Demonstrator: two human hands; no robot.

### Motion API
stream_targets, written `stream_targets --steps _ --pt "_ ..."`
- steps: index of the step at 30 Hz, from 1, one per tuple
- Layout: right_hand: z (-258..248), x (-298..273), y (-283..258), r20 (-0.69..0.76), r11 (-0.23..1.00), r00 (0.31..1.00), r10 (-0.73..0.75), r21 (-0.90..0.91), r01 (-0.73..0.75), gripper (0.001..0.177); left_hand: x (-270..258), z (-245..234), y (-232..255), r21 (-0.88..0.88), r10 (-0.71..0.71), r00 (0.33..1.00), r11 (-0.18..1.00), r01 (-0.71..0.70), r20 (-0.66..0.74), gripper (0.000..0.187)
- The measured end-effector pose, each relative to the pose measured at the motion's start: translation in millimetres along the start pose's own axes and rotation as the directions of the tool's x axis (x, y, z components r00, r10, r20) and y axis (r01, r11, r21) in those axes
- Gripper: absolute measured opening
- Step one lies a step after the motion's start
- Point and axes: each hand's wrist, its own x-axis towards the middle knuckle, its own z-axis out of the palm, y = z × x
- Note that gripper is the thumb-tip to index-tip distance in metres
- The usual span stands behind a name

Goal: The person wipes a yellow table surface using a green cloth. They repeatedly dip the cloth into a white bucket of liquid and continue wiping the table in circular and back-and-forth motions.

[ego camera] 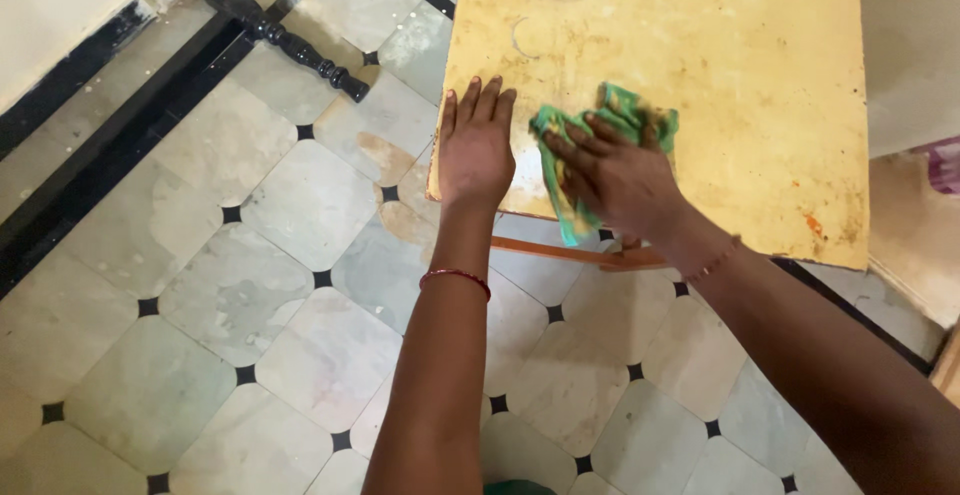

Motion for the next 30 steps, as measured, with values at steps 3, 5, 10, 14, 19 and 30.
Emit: stream_targets --steps 3,5,10,14,19,30 --pt "3.8 37.5 19.0 0.146 0.993 0.987 0.066 0.083 -0.079 0.046 -1.2 1.5 -3.2 0.032 0.005 1.0 0.999 -0.005 0.009 0.055" --pt "7.3 58.8 27.2 -0.021 0.996 1.0 -0.002 0.094 0.004 0.047 -2.0 3.0 -2.1 0.05 0.016 1.0 0.999 -0.016 -0.009 0.056" --pt "18.0 100.3 27.2 0.161 0.837 0.888 0.43 0.297 -0.459 0.032 1.2 -3.8 -3.7 0.014 0.017 0.999 1.0 -0.016 -0.039 0.049" --pt "47.4 61.2 -2.6 -0.4 0.903 0.868 0.295 0.414 -0.116 0.002 -1.5 1.2 -2.9 -0.002 0.011 0.999 1.0 -0.011 -0.037 0.05" --pt "45.9 -9.6 7.4 0.015 0.564 0.918 0.396 0.785 -0.256 0.015 -2.3 -1.2 -5.1 -0.003 0.018 1.0 1.0 -0.018 -0.019 0.051" --pt "73.9 48.1 47.2 0.002 0.578 0.828 0.561 0.714 -0.394 0.022 -4.1 4.7 -1.7 0.005 0.002 1.0 1.0 -0.002 -0.017 0.052"
